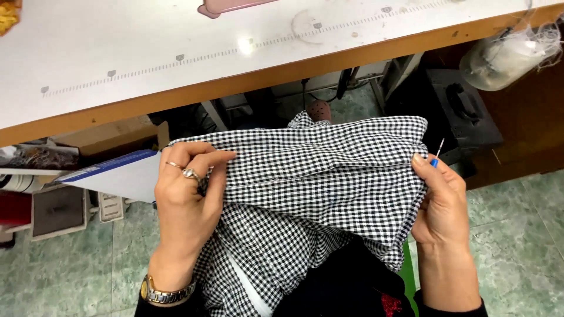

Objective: Using a seam ripper to remove loose threads from a checkered garment on a sewing table.

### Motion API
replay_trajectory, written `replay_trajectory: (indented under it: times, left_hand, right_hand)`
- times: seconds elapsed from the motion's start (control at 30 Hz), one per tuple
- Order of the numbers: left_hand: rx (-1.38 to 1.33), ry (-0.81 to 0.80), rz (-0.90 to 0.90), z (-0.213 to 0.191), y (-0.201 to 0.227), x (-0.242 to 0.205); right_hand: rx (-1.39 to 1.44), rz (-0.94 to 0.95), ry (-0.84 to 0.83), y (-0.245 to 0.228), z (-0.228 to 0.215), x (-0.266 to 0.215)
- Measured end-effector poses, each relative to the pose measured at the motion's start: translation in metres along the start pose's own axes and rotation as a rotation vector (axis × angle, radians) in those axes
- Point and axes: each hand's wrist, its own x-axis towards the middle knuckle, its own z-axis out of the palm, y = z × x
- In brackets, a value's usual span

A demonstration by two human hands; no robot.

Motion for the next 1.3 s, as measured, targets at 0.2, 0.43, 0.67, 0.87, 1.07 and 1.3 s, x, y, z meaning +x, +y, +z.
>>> replay_trajectory:
  times: [0.2, 0.43, 0.67, 0.87, 1.07, 1.3]
  left_hand:
    - [-0.001, 0.081, -0.067, -0.009, -0.006, -0.01]
    - [-0.081, 0.124, -0.201, -0.015, -0.005, -0.015]
    - [-0.148, 0.078, -0.502, -0.012, -0.02, -0.022]
    - [-0.088, -0.046, -0.451, -0.002, -0.047, -0.013]
    - [-0.894, -0.178, -0.792, -0.005, -0.044, 0.003]
    - [-1.409, -0.11, -0.573, -0.014, -0.037, 0.0]
  right_hand:
    - [-0.003, -0.013, 0.007, 0.003, -0.002, 0.003]
    - [-0.042, 0.013, 0.08, 0.0, 0.003, 0.002]
    - [0.044, -0.041, 0.08, 0.002, -0.017, 0.02]
    - [0.181, -0.003, 0.184, -0.009, -0.019, 0.022]
    - [0.174, -0.012, 0.216, -0.012, -0.023, 0.024]
    - [0.16, -0.039, 0.195, -0.012, -0.031, 0.026]
